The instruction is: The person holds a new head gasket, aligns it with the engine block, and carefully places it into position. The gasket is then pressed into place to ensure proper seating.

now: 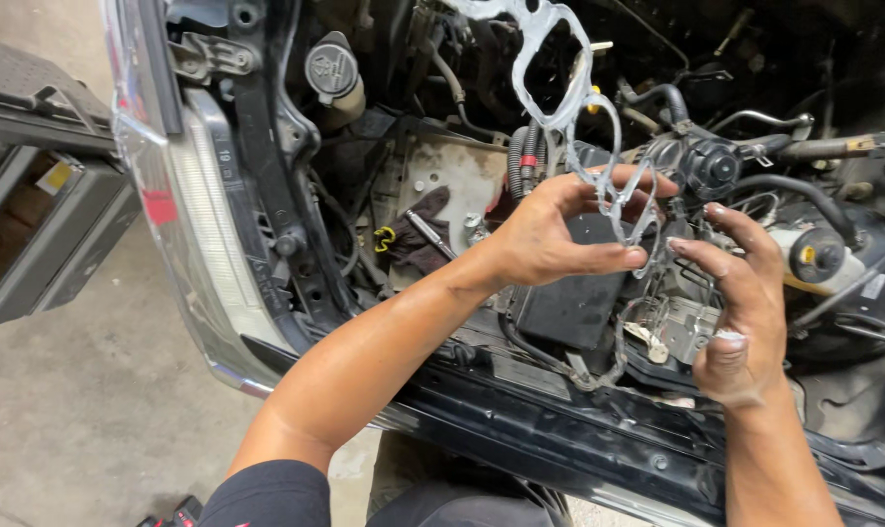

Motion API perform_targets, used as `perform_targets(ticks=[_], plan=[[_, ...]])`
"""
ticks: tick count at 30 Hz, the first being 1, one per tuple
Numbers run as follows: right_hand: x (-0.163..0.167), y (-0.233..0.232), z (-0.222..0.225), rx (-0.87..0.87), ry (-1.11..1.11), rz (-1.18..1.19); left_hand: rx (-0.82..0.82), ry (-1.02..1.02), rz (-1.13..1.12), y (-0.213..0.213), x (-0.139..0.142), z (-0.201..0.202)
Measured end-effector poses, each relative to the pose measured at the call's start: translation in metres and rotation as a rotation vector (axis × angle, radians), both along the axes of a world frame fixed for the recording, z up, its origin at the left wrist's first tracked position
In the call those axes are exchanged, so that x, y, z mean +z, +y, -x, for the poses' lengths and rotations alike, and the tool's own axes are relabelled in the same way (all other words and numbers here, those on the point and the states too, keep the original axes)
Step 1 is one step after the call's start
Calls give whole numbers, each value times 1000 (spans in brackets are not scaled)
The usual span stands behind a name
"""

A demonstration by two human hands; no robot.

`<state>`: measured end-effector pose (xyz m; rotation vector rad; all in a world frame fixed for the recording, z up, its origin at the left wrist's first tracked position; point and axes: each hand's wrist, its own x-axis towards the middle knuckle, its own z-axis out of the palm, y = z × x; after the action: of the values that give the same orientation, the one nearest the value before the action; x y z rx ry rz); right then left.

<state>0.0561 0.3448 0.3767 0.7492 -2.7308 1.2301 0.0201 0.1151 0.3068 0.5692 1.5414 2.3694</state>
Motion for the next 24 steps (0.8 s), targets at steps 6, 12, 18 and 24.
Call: perform_targets(ticks=[6, 12, 18, 24], plan=[[-4, 10, 2, 2, -13, -10, -1, -24, -28, 6, 1, 0], [-3, 8, 1, 12, -41, 6, -23, -77, -129, 10, 1, 2], [-7, 4, -1, 50, -90, 68, -2, -76, -93, 10, -3, 0], [-9, 9, -3, 68, -117, 94, 11, -92, -118, 12, -7, 1]])
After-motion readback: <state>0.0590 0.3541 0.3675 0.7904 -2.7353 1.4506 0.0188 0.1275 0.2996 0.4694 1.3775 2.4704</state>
